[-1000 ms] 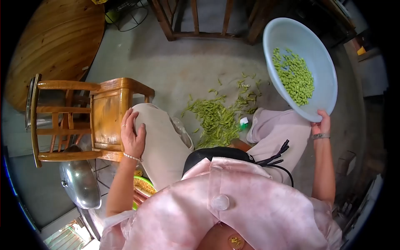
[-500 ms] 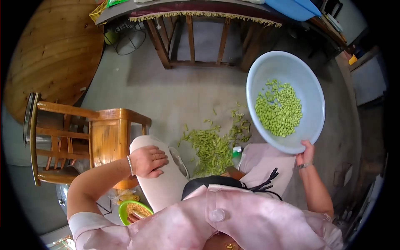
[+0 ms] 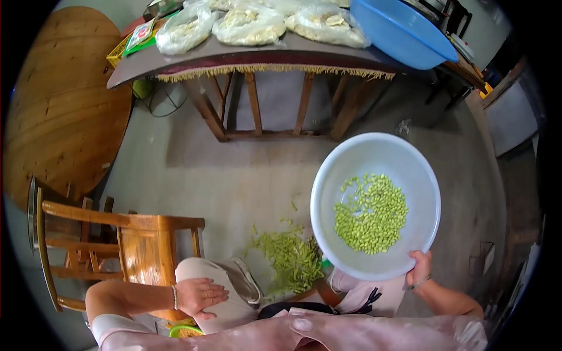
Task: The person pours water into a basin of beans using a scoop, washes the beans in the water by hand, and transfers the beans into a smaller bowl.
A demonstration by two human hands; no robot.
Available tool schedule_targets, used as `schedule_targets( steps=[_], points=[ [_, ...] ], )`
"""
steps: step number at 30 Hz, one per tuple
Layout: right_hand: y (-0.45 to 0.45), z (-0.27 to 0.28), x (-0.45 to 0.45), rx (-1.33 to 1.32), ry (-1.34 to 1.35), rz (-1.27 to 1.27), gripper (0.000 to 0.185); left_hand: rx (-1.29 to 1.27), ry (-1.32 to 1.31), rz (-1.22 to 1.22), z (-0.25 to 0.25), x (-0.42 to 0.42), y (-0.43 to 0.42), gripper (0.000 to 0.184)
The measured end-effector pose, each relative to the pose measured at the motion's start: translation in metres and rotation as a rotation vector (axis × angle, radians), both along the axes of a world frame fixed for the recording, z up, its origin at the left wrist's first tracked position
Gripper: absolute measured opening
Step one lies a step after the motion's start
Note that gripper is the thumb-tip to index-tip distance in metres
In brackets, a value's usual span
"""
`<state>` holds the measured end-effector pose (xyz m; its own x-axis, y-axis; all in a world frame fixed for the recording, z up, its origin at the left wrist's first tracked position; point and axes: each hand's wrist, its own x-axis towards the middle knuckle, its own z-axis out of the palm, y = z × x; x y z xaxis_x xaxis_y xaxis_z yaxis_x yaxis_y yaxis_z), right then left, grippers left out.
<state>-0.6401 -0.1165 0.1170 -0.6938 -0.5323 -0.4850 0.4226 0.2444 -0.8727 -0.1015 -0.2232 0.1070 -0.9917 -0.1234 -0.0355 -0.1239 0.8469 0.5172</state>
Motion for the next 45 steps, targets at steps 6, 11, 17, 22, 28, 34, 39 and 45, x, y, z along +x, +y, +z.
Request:
schedule_targets(
  steps=[6, 11, 17, 22, 28, 34, 39, 45],
  points=[
    [-0.005, 0.0, -0.002, -0.027, -0.025, 0.017, 0.039, 0.046, 0.01, -0.009, 0.001, 0.001, -0.024, 0.048],
    [-0.011, 0.0, -0.012, -0.005, -0.091, 0.035, 0.039, 0.116, 0.045, -0.015, 0.01, -0.014, -0.045, 0.047],
    [-0.016, 0.018, -0.007, 0.095, -0.233, 0.051, 0.038, 0.215, 0.0, 0.133, 0.043, -0.031, -0.04, 0.036],
    [-0.021, 0.067, -0.007, 0.11, -0.258, 0.025, 0.039, 0.165, -0.229, 0.451, 0.037, -0.03, -0.006, 0.036],
    [-0.023, 0.156, -0.014, 0.058, -0.203, 0.027, 0.037, 0.208, -0.576, 0.722, 0.017, -0.024, 0.039, 0.053],
    [-0.002, 0.22, -0.026, -0.018, -0.303, -0.085, 0.036, 0.844, -0.699, 1.074, 0.122, -0.051, 0.032, 0.043],
    [0.0, 0.28, -0.041, 0.007, -0.286, -0.189, 0.033, 1.239, -0.279, 1.686, 0.109, -0.036, 0.061, 0.029],
    [-0.001, 0.307, -0.086, -0.029, -0.231, -0.171, 0.026, 1.148, -0.354, 1.743, 0.139, -0.046, 0.078, 0.018]
  ],
)
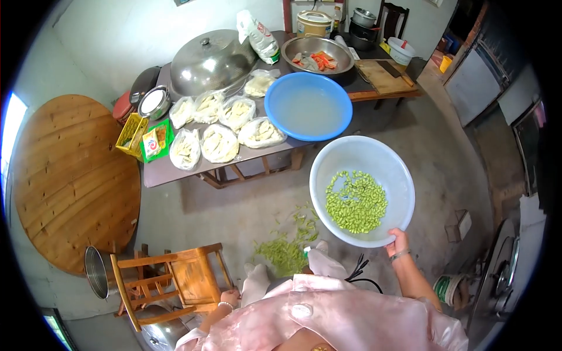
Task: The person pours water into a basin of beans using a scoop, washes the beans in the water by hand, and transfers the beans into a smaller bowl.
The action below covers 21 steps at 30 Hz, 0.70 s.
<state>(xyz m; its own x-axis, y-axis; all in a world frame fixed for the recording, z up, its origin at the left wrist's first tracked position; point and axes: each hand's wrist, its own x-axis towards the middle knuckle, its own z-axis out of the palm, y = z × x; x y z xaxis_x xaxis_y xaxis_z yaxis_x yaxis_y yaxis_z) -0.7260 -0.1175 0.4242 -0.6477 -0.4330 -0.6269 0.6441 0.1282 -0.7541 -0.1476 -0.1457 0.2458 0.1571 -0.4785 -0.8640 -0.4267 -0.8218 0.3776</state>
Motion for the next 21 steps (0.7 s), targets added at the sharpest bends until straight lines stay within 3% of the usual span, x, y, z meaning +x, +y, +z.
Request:
schedule_targets(
  steps=[2, 10, 13, 16, 20, 21],
  points=[
    [-0.004, 0.014, -0.009, -0.01, 0.031, -0.001, 0.024, 0.022, -0.034, -0.019, 0.03, -0.024, -0.006, 0.016],
    [-0.007, 0.046, -0.043, -0.055, 0.035, -0.072, 0.023, -0.121, -0.036, 0.054, 0.042, -0.056, -0.023, 0.014],
    [0.002, 0.042, -0.066, -0.085, 0.071, -0.042, 0.023, -0.567, -0.432, -1.212, 0.014, -0.029, -0.026, 0.019],
    [0.003, 0.052, -0.086, -0.055, 0.109, -0.039, 0.023, -0.314, -0.059, 0.157, -0.004, -0.036, -0.014, 0.021],
    [-0.001, 0.07, -0.107, -0.122, 0.095, -0.104, 0.024, -0.172, -0.209, 0.093, 0.04, -0.063, -0.006, 0.023],
    [-0.005, 0.066, -0.112, -0.166, 0.087, -0.149, 0.025, -0.145, -0.316, -0.078, 0.041, -0.063, -0.001, 0.02]
  ],
)
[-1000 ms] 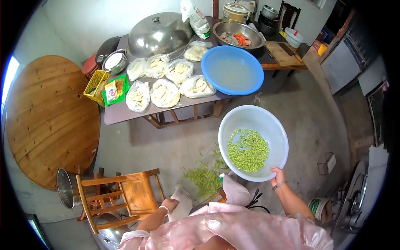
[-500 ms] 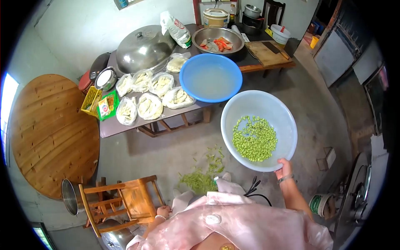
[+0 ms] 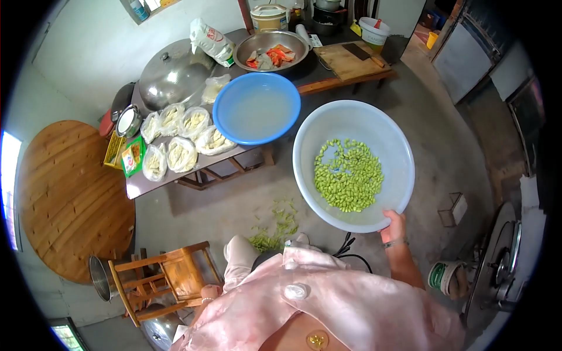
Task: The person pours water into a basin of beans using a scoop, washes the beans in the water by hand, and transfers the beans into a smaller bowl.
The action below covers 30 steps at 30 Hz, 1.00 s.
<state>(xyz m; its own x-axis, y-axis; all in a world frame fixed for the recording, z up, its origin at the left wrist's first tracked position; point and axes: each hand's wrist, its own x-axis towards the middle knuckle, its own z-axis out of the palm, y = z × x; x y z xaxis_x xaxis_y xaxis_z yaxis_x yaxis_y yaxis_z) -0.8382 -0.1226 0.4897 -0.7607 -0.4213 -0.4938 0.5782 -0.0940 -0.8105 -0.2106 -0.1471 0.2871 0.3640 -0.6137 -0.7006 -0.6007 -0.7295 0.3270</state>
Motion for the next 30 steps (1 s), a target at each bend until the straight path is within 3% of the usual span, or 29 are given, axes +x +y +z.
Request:
schedule_targets(
  steps=[3, 4, 6, 7, 8, 10, 11, 14, 17, 20, 24, 27, 30],
  points=[
    [-0.02, -0.006, -0.008, 0.028, -0.01, 0.046, 0.026, -0.033, -0.064, -0.283, -0.046, 0.018, 0.02, 0.02],
    [-0.033, -0.006, -0.015, 0.054, -0.007, 0.099, 0.026, 0.027, -0.037, -0.258, -0.054, 0.015, 0.015, 0.022],
    [-0.039, -0.008, -0.022, 0.06, -0.029, 0.082, 0.026, 0.027, 0.005, -0.164, -0.021, -0.024, -0.011, 0.018],
    [-0.043, -0.012, -0.026, 0.06, -0.043, 0.076, 0.025, 0.024, 0.022, -0.116, 0.017, -0.059, -0.032, 0.017],
    [-0.046, -0.008, -0.029, 0.025, -0.048, 0.011, 0.024, 0.017, 0.094, -0.044, 0.087, -0.108, -0.059, 0.013],
    [-0.05, -0.015, -0.043, 0.026, -0.091, -0.048, 0.024, 0.055, 0.068, -0.124, 0.111, -0.14, -0.089, 0.013],
    [-0.054, -0.017, -0.049, 0.039, -0.078, -0.053, 0.024, 0.074, 0.056, -0.17, 0.113, -0.145, -0.099, 0.013],
    [-0.08, -0.009, -0.054, 0.124, -0.01, -0.032, 0.022, 0.017, 0.204, -0.04, 0.047, -0.138, -0.147, 0.016],
    [-0.093, -0.007, -0.074, -0.002, 0.001, 0.026, 0.017, -0.17, 0.355, 0.051, 0.018, -0.166, -0.212, 0.017],
    [-0.106, -0.007, -0.086, 0.109, -0.059, -0.093, 0.012, -0.36, 0.53, 0.121, 0.05, -0.221, -0.28, 0.021],
    [-0.1, -0.035, -0.113, 0.073, -0.161, -0.202, 0.017, -0.481, 0.605, -0.039, 0.096, -0.286, -0.343, 0.02],
    [-0.107, -0.027, -0.123, 0.069, -0.181, -0.22, 0.021, -0.359, 0.727, 0.122, 0.117, -0.322, -0.363, 0.019],
    [-0.12, -0.021, -0.143, 0.119, -0.189, -0.24, 0.025, -0.253, 0.736, 0.093, 0.105, -0.34, -0.365, 0.021]
  ],
)
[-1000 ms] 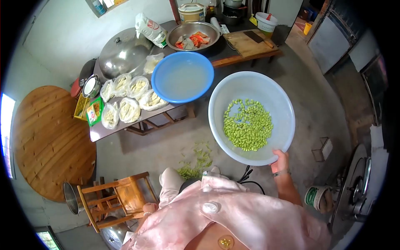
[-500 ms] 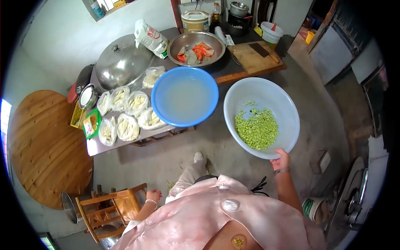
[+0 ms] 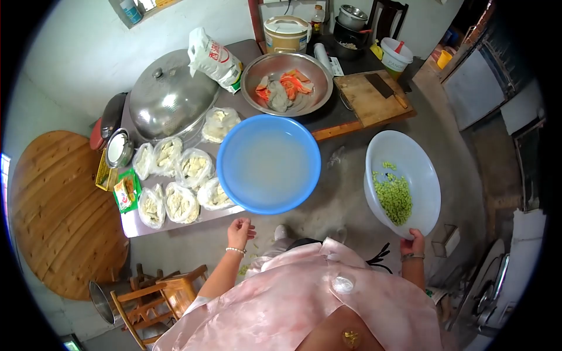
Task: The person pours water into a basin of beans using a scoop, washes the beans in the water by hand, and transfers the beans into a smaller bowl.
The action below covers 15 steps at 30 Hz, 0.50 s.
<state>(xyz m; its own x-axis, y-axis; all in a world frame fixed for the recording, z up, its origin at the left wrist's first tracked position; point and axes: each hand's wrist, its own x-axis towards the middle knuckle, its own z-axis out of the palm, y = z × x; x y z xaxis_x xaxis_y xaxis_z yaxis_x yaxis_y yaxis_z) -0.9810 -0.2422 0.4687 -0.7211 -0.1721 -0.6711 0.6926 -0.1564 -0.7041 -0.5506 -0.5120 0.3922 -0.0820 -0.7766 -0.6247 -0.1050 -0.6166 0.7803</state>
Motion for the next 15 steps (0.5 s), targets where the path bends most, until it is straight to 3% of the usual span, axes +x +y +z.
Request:
schedule_targets(
  steps=[8, 12, 15],
  points=[
    [-0.023, -0.026, -0.114, 0.092, 0.02, 0.086, 0.029, -0.264, -0.056, 0.284, 0.004, -0.056, 0.021, 0.018],
    [-0.042, -0.025, -0.169, 0.075, -0.009, 0.165, 0.027, -0.33, 0.087, 0.315, 0.016, -0.128, 0.031, 0.005],
    [-0.055, -0.016, -0.207, 0.138, 0.015, 0.242, 0.023, -0.344, 0.029, 0.276, 0.036, -0.184, 0.04, 0.007]
  ],
)
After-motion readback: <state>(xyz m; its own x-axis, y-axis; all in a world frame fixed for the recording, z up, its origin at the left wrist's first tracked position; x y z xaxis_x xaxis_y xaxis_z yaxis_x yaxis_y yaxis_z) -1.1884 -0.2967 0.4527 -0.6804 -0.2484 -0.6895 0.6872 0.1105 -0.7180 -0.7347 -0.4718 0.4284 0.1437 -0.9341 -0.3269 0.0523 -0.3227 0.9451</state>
